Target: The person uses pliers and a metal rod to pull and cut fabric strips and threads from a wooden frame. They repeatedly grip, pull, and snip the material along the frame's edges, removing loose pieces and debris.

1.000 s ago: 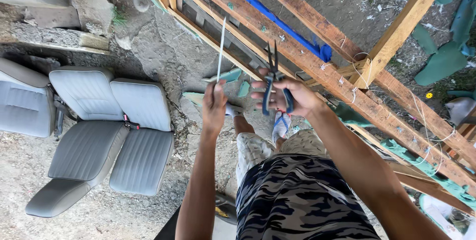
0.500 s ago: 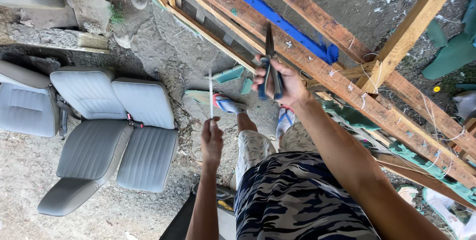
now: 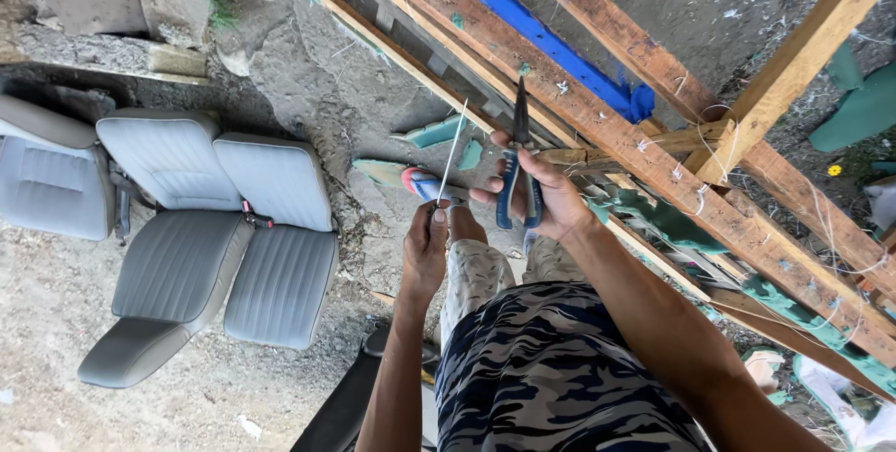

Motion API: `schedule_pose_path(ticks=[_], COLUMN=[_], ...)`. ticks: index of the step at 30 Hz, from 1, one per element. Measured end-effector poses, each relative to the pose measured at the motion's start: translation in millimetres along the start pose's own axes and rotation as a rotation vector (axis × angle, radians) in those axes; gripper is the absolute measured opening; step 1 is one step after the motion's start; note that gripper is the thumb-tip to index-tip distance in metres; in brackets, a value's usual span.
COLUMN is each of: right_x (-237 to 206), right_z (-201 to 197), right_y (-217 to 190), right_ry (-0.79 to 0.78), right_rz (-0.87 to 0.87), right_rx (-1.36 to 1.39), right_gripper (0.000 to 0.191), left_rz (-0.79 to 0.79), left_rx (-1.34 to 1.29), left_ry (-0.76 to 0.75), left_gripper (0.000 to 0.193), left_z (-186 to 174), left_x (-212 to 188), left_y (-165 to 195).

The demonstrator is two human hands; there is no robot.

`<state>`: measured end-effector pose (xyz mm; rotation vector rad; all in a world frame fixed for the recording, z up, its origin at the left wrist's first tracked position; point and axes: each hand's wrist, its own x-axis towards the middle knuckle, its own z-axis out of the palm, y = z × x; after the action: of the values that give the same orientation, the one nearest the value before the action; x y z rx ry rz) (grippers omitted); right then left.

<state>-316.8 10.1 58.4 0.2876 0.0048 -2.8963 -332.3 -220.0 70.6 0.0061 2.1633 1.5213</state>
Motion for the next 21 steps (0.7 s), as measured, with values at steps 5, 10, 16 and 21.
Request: schedule_pose_path(ticks=[5,10,16,21], right_x=[-3,6,26,46], right_z=[-17,-29,-32,-48], right_y=[-2,-3,17,31], right_ry=[0.07,-0.015,-0.052,0.421], right_rz=[0.012,0.007,-0.068,-0.318], right_rx=[-0.08,0.066,0.074,-0.707], right_gripper=[0.054,0.049,0.034,0.025], left_rz=[-0.069,-0.18,-0.11,-0.02], left_rx=[0.046,0.094,0.018,0.033], left_ry=[0.013,0.026,0.002,0.008], left_gripper=[0.04,0.042,0.042,0.04], left_z=[-7,-9,-2,11], left_x=[-7,-10,-8,-3], left_y=[-1,-3,-11,-15])
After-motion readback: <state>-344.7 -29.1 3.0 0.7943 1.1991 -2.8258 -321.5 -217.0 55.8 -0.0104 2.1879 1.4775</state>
